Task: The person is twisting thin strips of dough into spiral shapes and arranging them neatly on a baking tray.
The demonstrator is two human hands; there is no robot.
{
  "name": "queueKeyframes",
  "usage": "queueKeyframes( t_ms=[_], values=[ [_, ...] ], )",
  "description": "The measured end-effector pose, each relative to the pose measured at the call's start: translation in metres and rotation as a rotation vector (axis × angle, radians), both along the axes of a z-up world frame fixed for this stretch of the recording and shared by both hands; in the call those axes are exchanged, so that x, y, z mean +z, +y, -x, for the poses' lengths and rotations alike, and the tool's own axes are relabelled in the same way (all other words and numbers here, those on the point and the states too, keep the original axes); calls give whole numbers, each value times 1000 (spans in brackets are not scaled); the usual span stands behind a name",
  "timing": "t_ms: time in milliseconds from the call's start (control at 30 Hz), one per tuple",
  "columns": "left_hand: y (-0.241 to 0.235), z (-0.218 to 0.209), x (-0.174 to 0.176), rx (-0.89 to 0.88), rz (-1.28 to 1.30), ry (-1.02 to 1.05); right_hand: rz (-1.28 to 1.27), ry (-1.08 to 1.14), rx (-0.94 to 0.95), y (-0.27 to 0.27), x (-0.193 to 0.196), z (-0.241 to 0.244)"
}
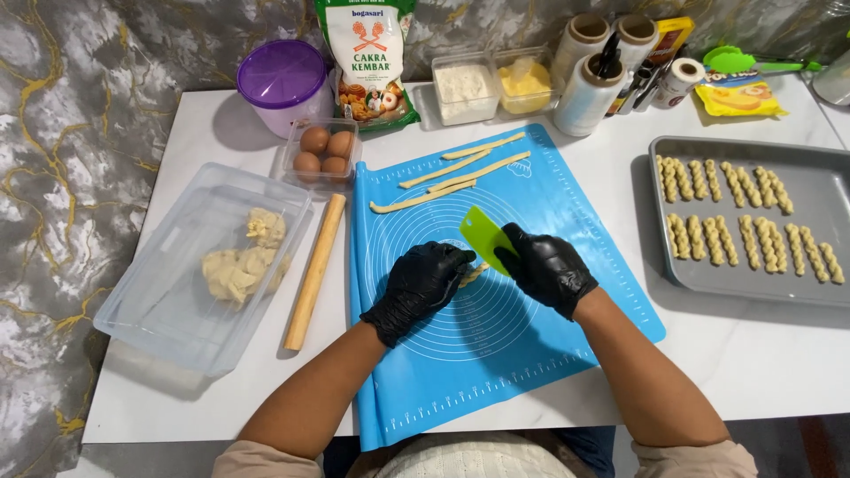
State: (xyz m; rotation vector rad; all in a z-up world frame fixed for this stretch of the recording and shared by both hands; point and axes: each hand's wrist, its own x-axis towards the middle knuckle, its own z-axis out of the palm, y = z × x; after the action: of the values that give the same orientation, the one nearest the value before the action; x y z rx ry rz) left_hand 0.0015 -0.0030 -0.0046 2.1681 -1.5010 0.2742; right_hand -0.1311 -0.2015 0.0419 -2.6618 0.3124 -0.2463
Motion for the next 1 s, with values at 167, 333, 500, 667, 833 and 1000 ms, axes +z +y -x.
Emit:
queueKeyframes(
  t_ms=[167,333,500,667,833,1000],
  values=[
    [4,-1,4,-22,23,47,166,-31,94,3,-4,5],
    [3,-1,3,-14,-12,47,125,40,89,13,12,6],
    [2,-4,-4,-18,-70,70,157,99,110,14,-7,0],
    [1,-10,-12,29,-72,88,86,61,118,17,-43,-13],
    [4,-9,-9,32,-75,68,-354,22,-52,16,-44,-27],
    [1,-14,-11,-11,-76,100,-132,-100,-100,1,-28,-30]
  ],
)
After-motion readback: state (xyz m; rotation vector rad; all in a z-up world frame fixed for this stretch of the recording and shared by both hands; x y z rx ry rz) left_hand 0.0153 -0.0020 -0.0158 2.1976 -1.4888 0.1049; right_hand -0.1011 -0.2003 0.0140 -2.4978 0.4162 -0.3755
